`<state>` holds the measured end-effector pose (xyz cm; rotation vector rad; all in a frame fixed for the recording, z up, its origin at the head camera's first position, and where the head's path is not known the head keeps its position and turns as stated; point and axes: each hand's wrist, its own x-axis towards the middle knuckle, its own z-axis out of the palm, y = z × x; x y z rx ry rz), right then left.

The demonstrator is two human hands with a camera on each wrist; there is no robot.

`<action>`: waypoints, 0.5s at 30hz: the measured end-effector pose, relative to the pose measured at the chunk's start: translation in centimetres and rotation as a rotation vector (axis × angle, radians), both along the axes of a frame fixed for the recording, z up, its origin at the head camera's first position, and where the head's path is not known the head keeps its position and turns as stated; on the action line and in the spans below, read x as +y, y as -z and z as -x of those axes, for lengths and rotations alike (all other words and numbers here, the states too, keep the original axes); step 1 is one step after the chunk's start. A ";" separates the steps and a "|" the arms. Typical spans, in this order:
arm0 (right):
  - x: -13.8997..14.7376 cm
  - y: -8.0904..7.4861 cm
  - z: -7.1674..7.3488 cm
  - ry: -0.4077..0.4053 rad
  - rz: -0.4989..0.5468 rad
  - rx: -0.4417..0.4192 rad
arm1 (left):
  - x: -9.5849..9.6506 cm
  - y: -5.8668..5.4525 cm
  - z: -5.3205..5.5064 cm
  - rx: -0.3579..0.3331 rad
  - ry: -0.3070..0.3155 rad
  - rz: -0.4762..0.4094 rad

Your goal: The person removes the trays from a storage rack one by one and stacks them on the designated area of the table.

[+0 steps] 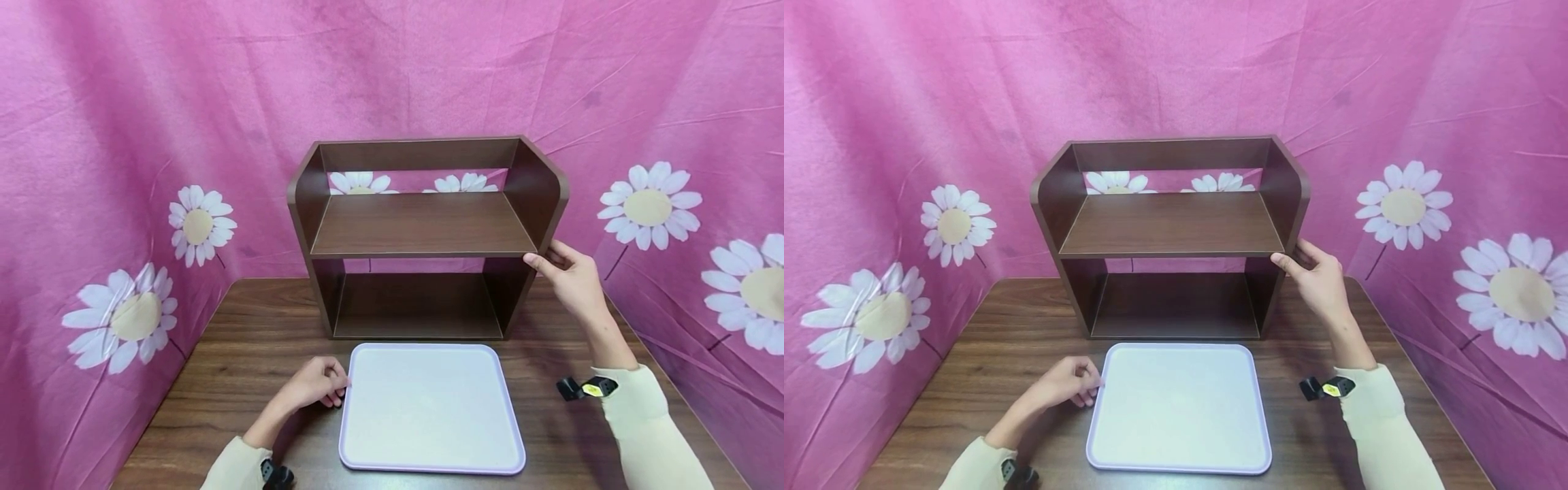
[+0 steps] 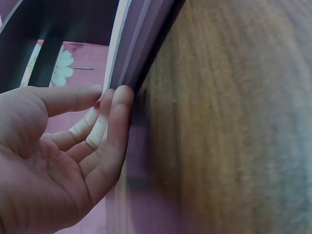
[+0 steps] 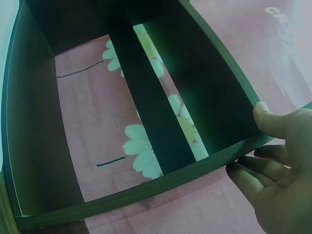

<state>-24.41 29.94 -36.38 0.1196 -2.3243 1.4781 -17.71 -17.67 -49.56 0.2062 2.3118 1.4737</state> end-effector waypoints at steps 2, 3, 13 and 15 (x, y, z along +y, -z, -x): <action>0.1 -0.1 -0.2 0.012 -0.005 0.007 | -0.1 -0.2 0.3 0.025 0.007 -0.007; 0.1 -0.1 -0.4 0.020 -0.007 0.008 | -0.2 -0.3 0.4 0.038 0.008 -0.010; 1.6 0.8 -1.2 -0.061 0.164 0.117 | -1.2 -2.1 1.7 0.130 -0.027 -0.018; 2.1 1.2 -1.5 -0.071 0.159 0.127 | -1.5 -2.3 2.0 0.154 -0.034 -0.008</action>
